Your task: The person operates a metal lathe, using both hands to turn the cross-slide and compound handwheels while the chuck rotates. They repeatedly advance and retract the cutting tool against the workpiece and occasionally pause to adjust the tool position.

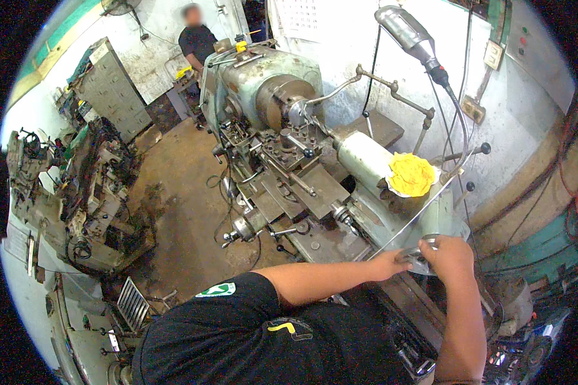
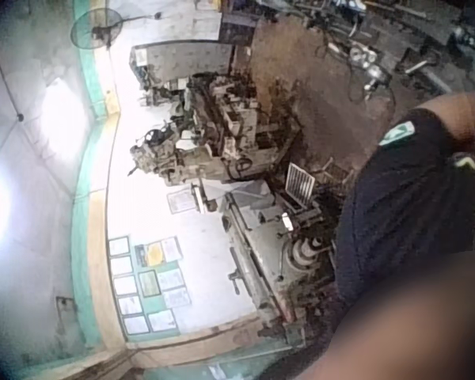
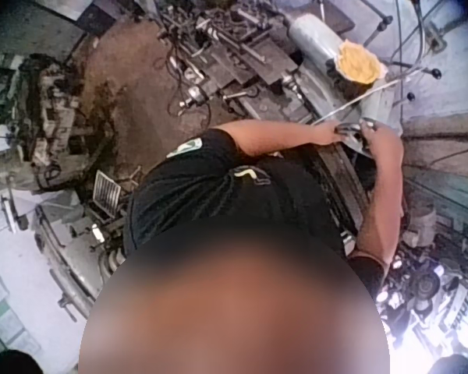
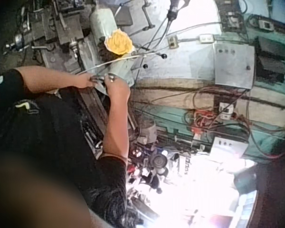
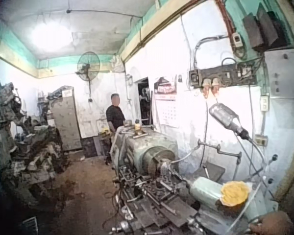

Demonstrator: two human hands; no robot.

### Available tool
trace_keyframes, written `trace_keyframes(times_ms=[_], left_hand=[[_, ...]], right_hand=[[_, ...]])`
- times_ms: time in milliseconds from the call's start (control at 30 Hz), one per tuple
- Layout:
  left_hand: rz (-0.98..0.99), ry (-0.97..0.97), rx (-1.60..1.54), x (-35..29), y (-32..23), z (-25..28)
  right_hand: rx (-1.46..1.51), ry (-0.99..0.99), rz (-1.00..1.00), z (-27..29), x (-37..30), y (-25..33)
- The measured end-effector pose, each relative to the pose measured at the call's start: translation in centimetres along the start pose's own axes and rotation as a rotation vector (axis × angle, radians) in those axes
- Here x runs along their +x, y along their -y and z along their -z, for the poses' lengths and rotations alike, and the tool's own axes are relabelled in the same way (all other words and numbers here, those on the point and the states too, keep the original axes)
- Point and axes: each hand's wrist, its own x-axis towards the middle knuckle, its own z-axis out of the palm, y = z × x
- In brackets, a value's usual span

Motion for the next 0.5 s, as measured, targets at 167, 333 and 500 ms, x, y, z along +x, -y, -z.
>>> trace_keyframes(times_ms=[167,333,500], left_hand=[[-0.076,-0.016,-0.131,0.7,1.5,-0.6],[0.0,-0.021,0.014,0.4,0.9,-0.3],[0.032,0.02,0.045,0.4,0.7,0.0]], right_hand=[[-0.07,-0.023,0.044,-0.6,0.3,0.2],[-0.141,-0.034,0.042,-0.6,0.2,0.4],[-0.136,0.027,0.014,-0.2,0.3,0.6]])
